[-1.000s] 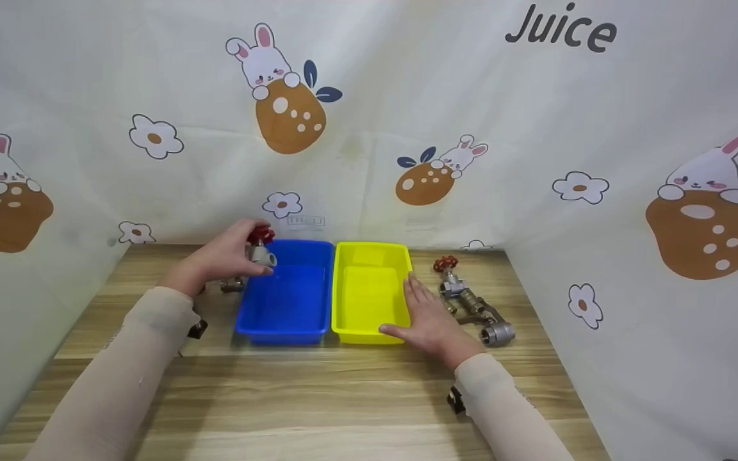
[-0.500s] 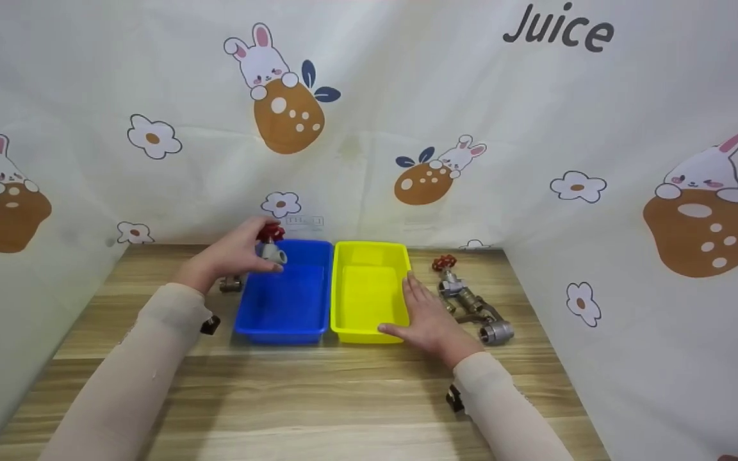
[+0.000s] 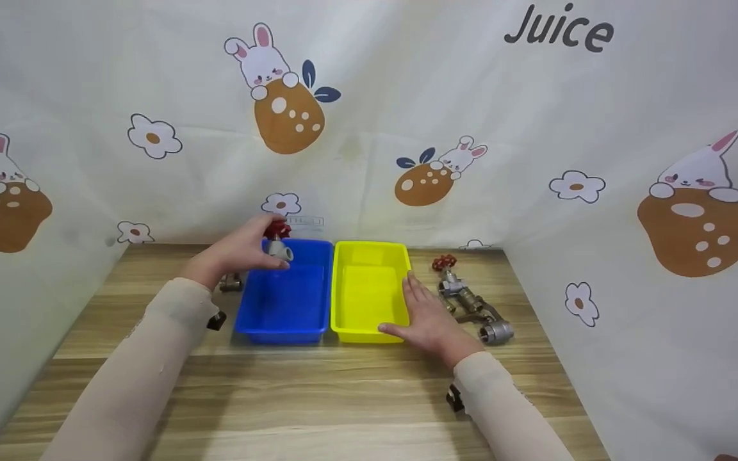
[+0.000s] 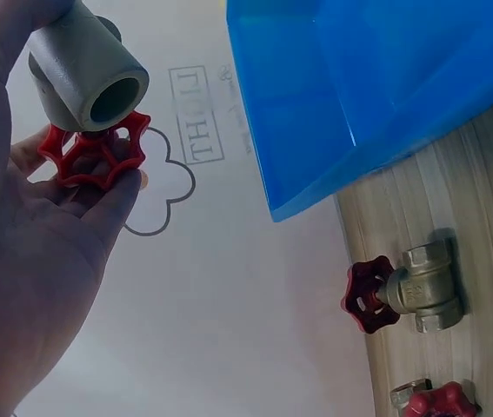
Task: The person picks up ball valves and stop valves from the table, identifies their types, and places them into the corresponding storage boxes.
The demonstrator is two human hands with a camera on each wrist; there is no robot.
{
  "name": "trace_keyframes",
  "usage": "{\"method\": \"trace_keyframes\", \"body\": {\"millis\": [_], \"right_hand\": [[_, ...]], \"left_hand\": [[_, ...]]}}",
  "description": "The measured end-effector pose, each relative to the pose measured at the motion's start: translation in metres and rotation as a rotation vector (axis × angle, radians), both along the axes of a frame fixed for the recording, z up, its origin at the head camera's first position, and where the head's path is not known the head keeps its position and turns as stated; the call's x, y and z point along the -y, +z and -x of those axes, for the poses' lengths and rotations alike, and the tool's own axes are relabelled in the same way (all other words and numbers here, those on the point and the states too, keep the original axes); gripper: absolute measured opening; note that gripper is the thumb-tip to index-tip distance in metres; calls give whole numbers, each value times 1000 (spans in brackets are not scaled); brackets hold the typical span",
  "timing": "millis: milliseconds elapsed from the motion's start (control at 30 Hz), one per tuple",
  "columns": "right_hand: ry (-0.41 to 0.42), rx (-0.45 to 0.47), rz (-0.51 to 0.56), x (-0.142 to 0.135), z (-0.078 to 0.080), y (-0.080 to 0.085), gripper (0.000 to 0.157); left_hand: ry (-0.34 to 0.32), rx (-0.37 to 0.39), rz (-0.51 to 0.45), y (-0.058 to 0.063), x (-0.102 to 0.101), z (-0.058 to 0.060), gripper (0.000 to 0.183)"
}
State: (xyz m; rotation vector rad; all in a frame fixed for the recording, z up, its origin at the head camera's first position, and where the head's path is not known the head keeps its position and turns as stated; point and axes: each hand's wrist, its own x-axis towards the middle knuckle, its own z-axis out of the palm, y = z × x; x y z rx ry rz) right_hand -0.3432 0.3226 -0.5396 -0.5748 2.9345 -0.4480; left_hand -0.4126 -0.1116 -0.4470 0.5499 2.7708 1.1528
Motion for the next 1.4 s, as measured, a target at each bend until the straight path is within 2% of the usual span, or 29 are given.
{"method": "trace_keyframes", "body": {"millis": [233, 467, 767, 1133, 1400], "right_hand": [[5, -8, 0, -1, 0, -2, 113], [7, -5, 30, -2, -3, -1, 115], [6, 2, 20, 0, -4, 2, 114], [-12, 20, 10, 0, -6, 3, 112], [22, -10, 12, -1, -6, 4, 116]], "left_hand": [[13, 6, 21, 6, -5, 0, 113], [-36, -36, 40, 10, -12, 6, 109], [-41, -33, 45, 15, -18, 13, 106], [-42, -26, 54, 16, -25, 19, 101], [-64, -37, 77, 18, -34, 23, 102]]}}
